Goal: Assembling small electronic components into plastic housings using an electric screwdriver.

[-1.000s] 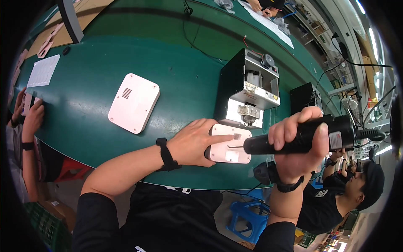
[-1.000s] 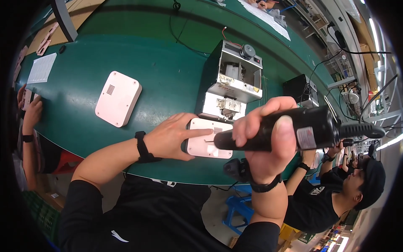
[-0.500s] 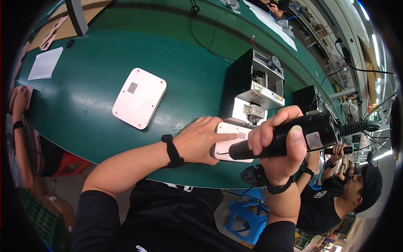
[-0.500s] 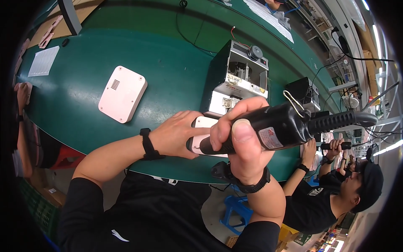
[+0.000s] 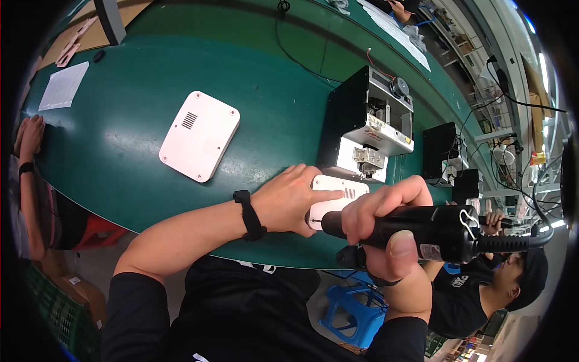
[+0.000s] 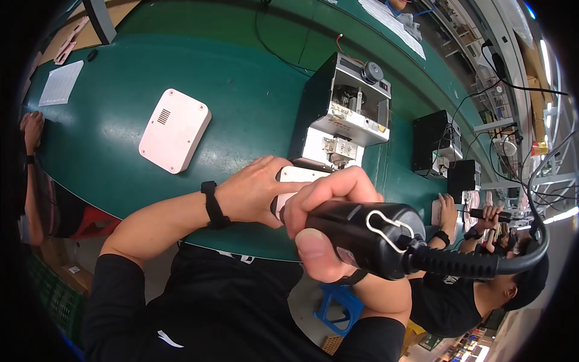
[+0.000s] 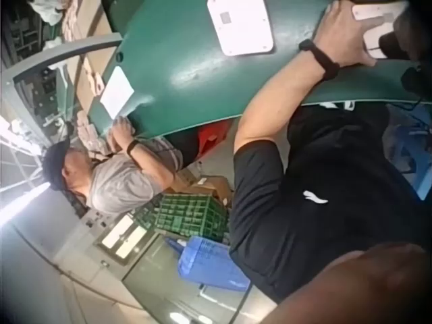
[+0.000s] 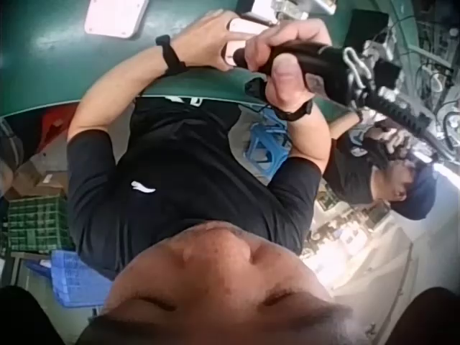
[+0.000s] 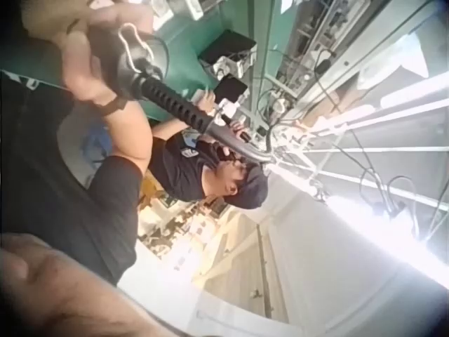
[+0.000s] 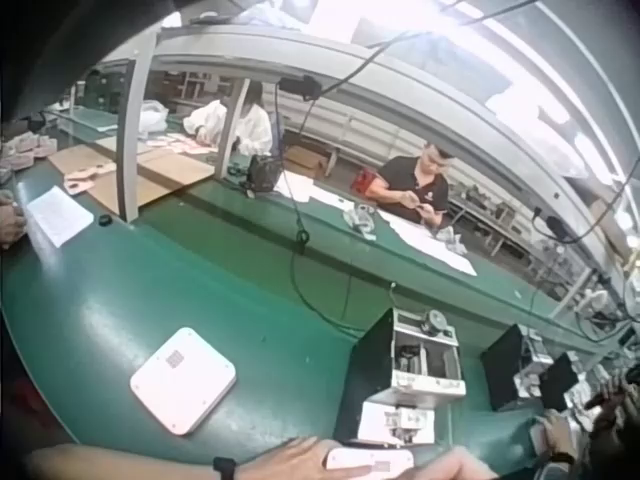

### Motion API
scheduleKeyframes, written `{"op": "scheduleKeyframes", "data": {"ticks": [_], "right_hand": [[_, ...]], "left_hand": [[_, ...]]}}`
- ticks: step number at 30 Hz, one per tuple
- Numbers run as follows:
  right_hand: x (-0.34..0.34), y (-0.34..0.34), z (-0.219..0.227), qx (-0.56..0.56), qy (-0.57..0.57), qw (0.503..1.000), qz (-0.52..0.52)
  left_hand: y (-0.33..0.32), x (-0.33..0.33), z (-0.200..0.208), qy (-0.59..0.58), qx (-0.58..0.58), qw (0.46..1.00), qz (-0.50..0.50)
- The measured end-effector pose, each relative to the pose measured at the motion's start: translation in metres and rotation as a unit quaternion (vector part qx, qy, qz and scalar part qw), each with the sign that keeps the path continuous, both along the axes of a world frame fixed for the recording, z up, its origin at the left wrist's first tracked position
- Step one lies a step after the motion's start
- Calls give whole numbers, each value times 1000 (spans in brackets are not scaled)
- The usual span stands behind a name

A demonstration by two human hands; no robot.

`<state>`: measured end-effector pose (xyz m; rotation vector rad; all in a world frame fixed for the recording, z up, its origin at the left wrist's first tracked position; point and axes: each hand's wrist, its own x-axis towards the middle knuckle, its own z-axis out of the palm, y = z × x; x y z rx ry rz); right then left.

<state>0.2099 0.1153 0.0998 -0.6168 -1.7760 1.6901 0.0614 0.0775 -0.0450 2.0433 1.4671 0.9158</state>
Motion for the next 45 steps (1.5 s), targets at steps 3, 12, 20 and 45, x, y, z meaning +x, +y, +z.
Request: {"op": "scheduleKeyframes", "data": {"ticks": [3, 12, 20, 45], "right_hand": [[0, -1, -2, -13, -2, 1000, -19], [14, 22, 12, 52, 178, 982, -41], [148, 12, 45, 97, 375, 894, -226], [190, 19, -23, 79, 301, 902, -298]], "left_hand": [[-1, -1, 1, 3, 5, 1000, 0], [2, 1, 19, -21, -21, 1000, -2], [33, 34, 37, -217, -359, 907, -43], [-77, -64, 31, 240, 86, 873, 416]]}}
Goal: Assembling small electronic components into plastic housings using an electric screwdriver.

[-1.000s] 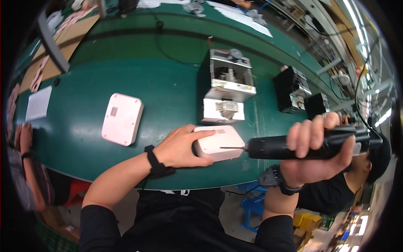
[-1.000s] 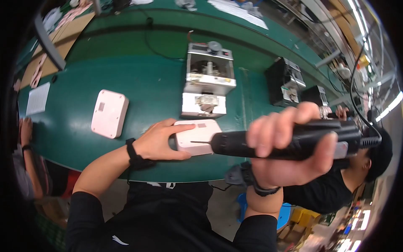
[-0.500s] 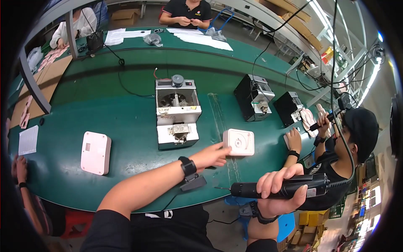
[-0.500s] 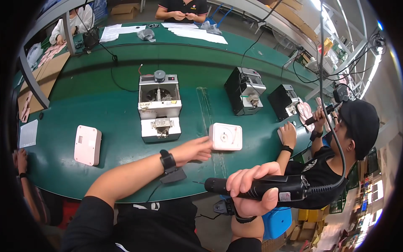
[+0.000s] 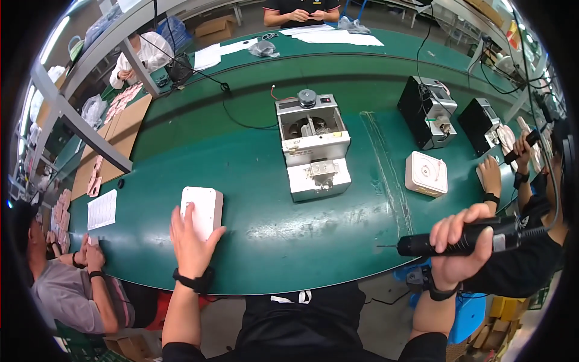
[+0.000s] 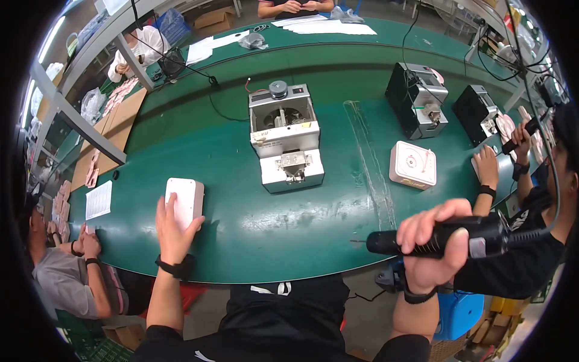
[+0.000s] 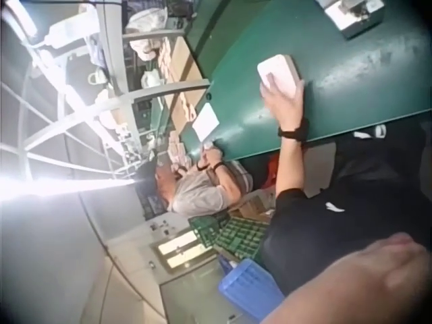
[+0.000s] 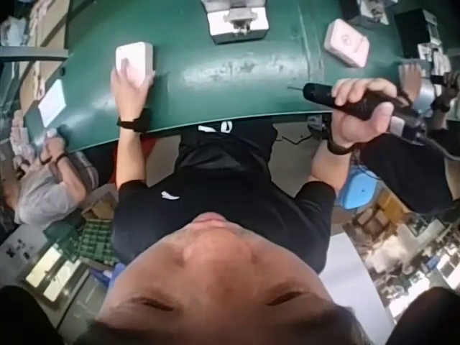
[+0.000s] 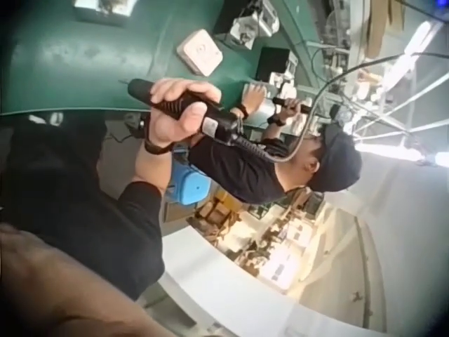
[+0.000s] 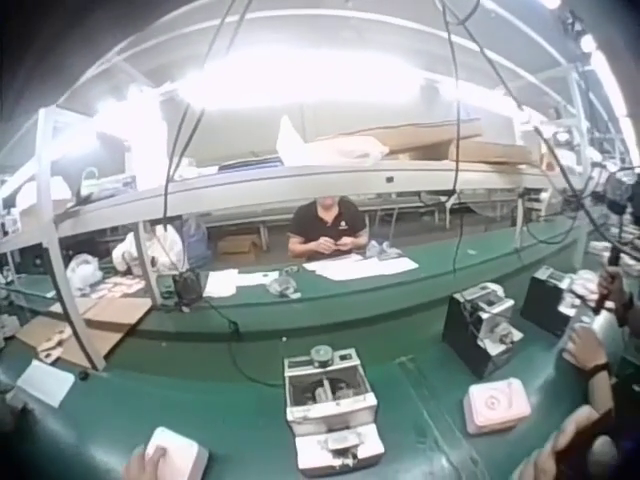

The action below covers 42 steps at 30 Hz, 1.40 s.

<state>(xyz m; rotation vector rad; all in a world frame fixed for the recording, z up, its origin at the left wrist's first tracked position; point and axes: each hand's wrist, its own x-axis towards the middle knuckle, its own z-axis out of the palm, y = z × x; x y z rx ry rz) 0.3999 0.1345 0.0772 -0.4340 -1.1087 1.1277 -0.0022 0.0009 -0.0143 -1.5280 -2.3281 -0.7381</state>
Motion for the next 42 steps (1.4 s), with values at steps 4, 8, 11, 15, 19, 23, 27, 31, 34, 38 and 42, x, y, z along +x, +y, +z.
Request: {"op": "scheduleKeyframes", "data": {"ticks": [4, 8, 11, 15, 19, 23, 27, 31, 34, 38, 42], "right_hand": [[-24, 11, -4, -29, -5, 999, 14], [-50, 22, 10, -1, -11, 999, 39], [-77, 37, 18, 1, -2, 998, 58], [-110, 58, 30, 18, -2, 997, 71], [-136, 72, 36, 39, -47, 996, 71], [-156, 86, 33, 63, -104, 991, 61], [-164, 92, 34, 51, -143, 987, 55], [-174, 98, 33, 5, -178, 982, 63], [-174, 94, 33, -16, -190, 979, 70], [-160, 80, 32, -21, -174, 980, 90], [-153, 76, 29, -8, -155, 983, 97]], "left_hand": [[-12, -6, -3, -154, -52, 985, -65], [4, 23, 11, -140, -114, 941, -287], [36, 59, 7, -126, -129, 889, -421], [60, 89, 7, -156, -120, 857, -477], [65, 86, -4, -262, -148, 835, -460], [67, 70, -7, -292, -134, 842, -433], [70, 53, -7, -305, -118, 848, -417], [68, 49, -12, -320, -102, 842, -422], [70, 48, -14, -321, -90, 840, -428], [70, 48, -17, -319, -82, 842, -426], [70, 48, -19, -315, -75, 843, -430]]}}
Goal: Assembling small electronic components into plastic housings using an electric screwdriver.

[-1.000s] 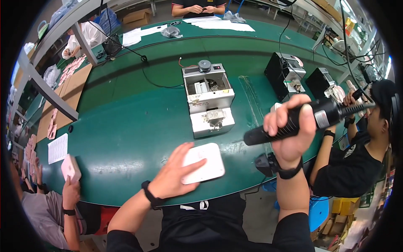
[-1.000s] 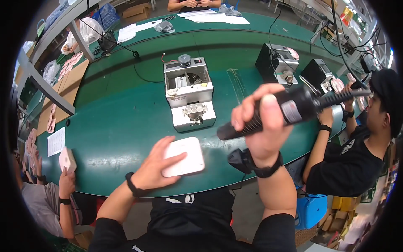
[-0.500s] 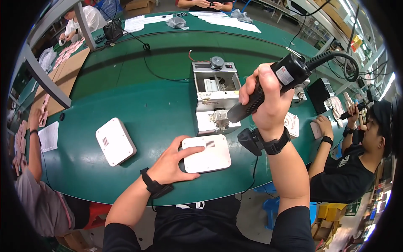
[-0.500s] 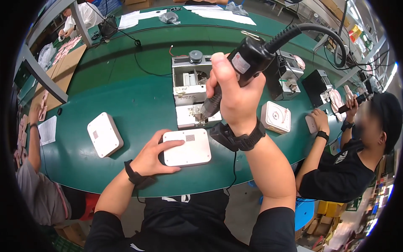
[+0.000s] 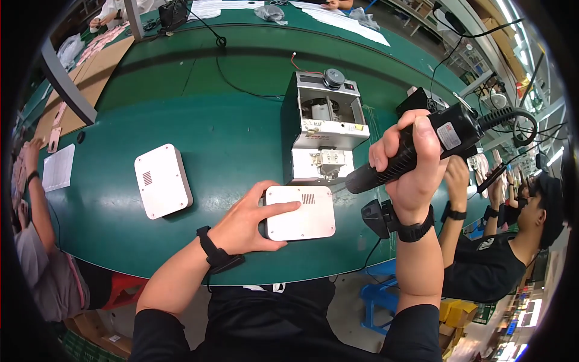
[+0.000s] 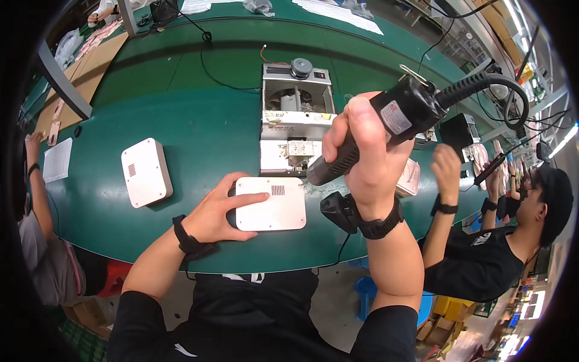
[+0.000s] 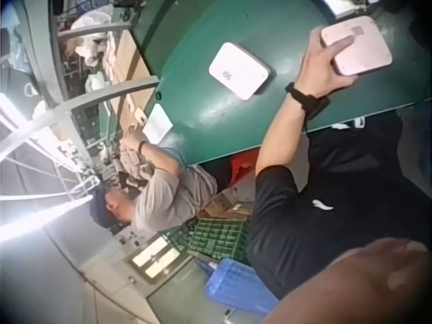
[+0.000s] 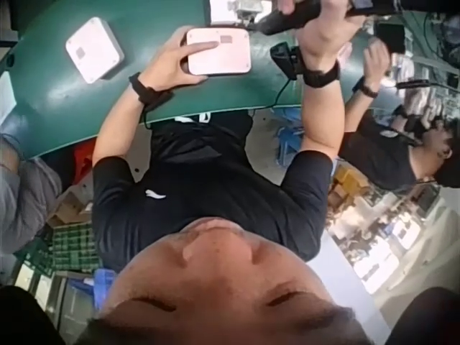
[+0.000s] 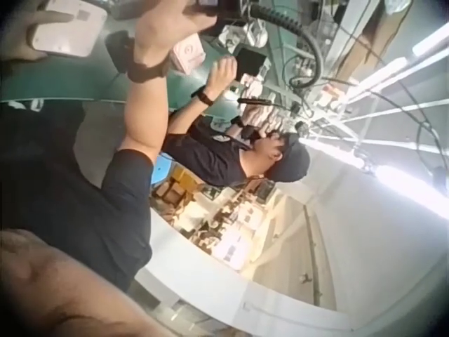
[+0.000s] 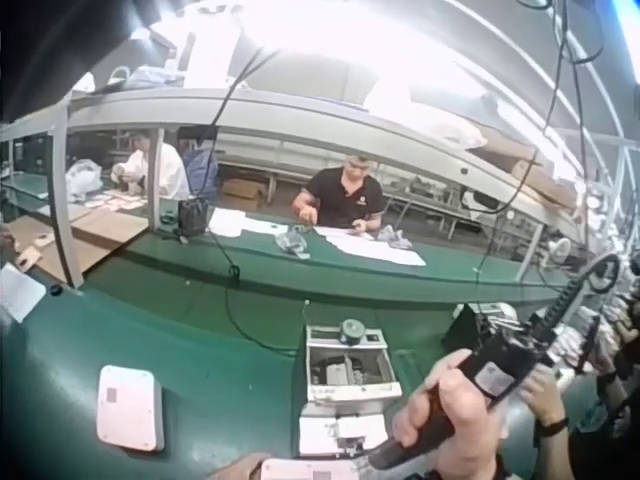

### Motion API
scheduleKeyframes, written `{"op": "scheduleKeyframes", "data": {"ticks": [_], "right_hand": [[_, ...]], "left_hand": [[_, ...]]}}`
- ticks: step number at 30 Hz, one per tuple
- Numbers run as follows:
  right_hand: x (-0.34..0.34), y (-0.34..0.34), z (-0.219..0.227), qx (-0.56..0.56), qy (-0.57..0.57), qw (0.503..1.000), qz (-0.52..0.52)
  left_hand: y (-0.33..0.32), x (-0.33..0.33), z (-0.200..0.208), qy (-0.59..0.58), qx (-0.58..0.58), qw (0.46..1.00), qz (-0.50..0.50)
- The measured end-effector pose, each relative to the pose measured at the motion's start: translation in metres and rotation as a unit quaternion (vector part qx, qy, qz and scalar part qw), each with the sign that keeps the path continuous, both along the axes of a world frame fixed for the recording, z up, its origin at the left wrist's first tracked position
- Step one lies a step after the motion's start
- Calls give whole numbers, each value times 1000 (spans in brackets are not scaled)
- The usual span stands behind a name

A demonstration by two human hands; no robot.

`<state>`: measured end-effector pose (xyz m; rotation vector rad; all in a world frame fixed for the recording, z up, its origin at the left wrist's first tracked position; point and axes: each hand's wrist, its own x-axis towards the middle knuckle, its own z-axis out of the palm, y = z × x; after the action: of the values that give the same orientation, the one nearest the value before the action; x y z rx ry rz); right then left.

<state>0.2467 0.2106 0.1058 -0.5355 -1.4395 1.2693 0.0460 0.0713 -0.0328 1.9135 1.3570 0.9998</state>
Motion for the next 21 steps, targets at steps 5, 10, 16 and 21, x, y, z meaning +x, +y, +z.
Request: {"op": "scheduleKeyframes", "data": {"ticks": [5, 10, 16, 21], "right_hand": [[-6, 3, -23, 15, -49, 999, -6], [-2, 8, -32, 14, -48, 999, 15], [-1, -1, -39, 5, -26, 999, 24], [-1, -8, -32, -5, -12, 1000, 18]], "left_hand": [[-2, 1, -1, 1, 0, 1000, 6], [0, 1, -1, -4, -24, 1000, 7], [-1, 1, 3, 36, -28, 999, 4], [-3, 3, -2, 58, -14, 998, 10]]}}
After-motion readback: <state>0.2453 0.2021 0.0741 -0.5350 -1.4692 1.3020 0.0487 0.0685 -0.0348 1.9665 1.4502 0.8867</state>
